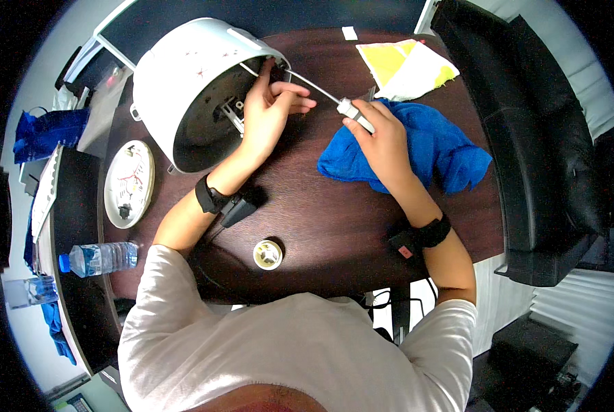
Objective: The person works on a disassembled white cylindrical appliance on a table, using a screwdriver to tighten screws inside the housing. They wipe small metal parts with a blue cloth and place them on a plate before reinserting them into the device.
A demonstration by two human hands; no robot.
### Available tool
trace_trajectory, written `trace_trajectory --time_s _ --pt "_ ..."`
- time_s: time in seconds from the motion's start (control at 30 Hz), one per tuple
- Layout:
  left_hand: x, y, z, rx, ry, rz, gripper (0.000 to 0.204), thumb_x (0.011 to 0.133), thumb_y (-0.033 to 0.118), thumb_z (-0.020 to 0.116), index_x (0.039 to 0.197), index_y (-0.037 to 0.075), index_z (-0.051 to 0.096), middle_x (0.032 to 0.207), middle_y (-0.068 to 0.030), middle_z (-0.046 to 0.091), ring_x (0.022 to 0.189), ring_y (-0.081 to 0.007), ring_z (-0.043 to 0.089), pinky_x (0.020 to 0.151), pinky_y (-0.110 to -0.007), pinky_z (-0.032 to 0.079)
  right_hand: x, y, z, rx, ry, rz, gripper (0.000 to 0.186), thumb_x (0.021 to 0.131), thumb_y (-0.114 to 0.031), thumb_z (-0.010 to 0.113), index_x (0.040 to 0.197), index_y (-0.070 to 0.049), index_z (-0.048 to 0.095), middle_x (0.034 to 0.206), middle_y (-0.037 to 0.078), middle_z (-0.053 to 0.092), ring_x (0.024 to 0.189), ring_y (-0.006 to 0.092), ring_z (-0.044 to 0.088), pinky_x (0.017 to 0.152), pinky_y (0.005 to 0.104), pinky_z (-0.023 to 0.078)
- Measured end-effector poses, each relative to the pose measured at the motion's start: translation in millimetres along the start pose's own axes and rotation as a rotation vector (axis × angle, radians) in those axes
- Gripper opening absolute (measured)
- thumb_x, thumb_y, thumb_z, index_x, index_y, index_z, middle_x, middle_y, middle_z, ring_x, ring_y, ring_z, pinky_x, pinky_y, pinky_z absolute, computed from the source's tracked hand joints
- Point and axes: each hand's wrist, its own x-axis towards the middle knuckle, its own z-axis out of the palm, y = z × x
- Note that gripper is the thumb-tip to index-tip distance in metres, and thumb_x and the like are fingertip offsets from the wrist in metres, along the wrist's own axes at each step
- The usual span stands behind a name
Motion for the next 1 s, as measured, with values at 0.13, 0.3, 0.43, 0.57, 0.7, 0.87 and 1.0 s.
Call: trace_trajectory --time_s 0.13,0.3,0.43,0.57,0.7,0.87,1.0 --pt "-3 1 -4 0.086 -0.022 0.001 0.069 0.093 -0.005 0.042 0.15 -0.003 0.002 0.092 -0.0175 0.065 0.081 -0.0259 0.07 0.073 -0.031 0.058 -8 -2 1 0.124 -0.03 0.026 0.033 0.085 -0.013 0.071 0.109 0.007 0.062 0.092 0.015 0.063 0.08 0.0248 0.064 0.069 0.0316 0.05" --pt "-4 2 -4 0.135 -0.049 -0.025 0.072 0.089 -0.008 0.04 0.15 -0.004 0.001 0.086 -0.0173 0.065 0.075 -0.0257 0.07 0.068 -0.031 0.058 -8 -6 -4 0.401 -0.22 0.332 0.031 0.088 -0.016 0.068 0.11 0.005 0.063 0.087 0.011 0.063 0.073 0.0134 0.059 0.057 0.0247 0.045" --pt "-3 5 -4 0.15 -0.091 -0.069 0.073 0.088 -0.008 0.039 0.15 -0.003 0.001 0.082 -0.0178 0.065 0.07 -0.025 0.069 0.064 -0.03 0.058 -4 -9 -16 0.833 -0.444 0.695 0.026 0.096 -0.022 0.058 0.108 0.001 0.063 0.081 0.003 0.056 0.064 0.0049 0.049 0.047 0.0184 0.034" --pt "-3 9 -5 0.155 -0.114 -0.095 0.075 0.086 -0.008 0.039 0.151 -0.001 0.002 0.081 -0.0182 0.065 0.067 -0.0242 0.068 0.061 -0.03 0.057 -6 -17 -16 1.164 -0.428 0.875 0.028 0.099 -0.023 0.053 0.107 0.002 0.061 0.076 0.001 0.053 0.062 0.0031 0.047 0.046 0.0169 0.032" --pt "-2 12 -6 0.189 -0.147 -0.129 0.075 0.085 -0.007 0.038 0.151 -0.001 0.002 0.08 -0.0181 0.065 0.066 -0.0238 0.068 0.06 -0.03 0.057 -9 -18 -16 1.016 -0.435 0.868 0.026 0.096 -0.024 0.058 0.108 0.0 0.061 0.08 0.004 0.057 0.065 0.0066 0.051 0.048 0.0196 0.036" --pt "-1 13 -7 0.194 -0.153 -0.151 0.075 0.085 -0.005 0.037 0.151 -0.002 0.002 0.079 -0.0176 0.065 0.065 -0.0232 0.068 0.059 -0.029 0.056 -14 -14 -10 0.084 -0.102 0.126 0.029 0.085 -0.017 0.07 0.105 0.0 0.057 0.094 0.017 0.062 0.08 0.0314 0.064 0.069 0.0391 0.05" --pt "-2 13 -7 0.19 -0.151 -0.141 0.076 0.084 -0.006 0.038 0.151 -0.003 0.002 0.078 -0.0174 0.064 0.063 -0.0227 0.067 0.058 -0.029 0.056 -16 -10 -7 -0.005 -0.046 0.038 0.026 0.084 -0.014 0.071 0.099 0.0 0.056 0.092 0.018 0.062 0.084 0.0339 0.063 0.072 0.0401 0.05"
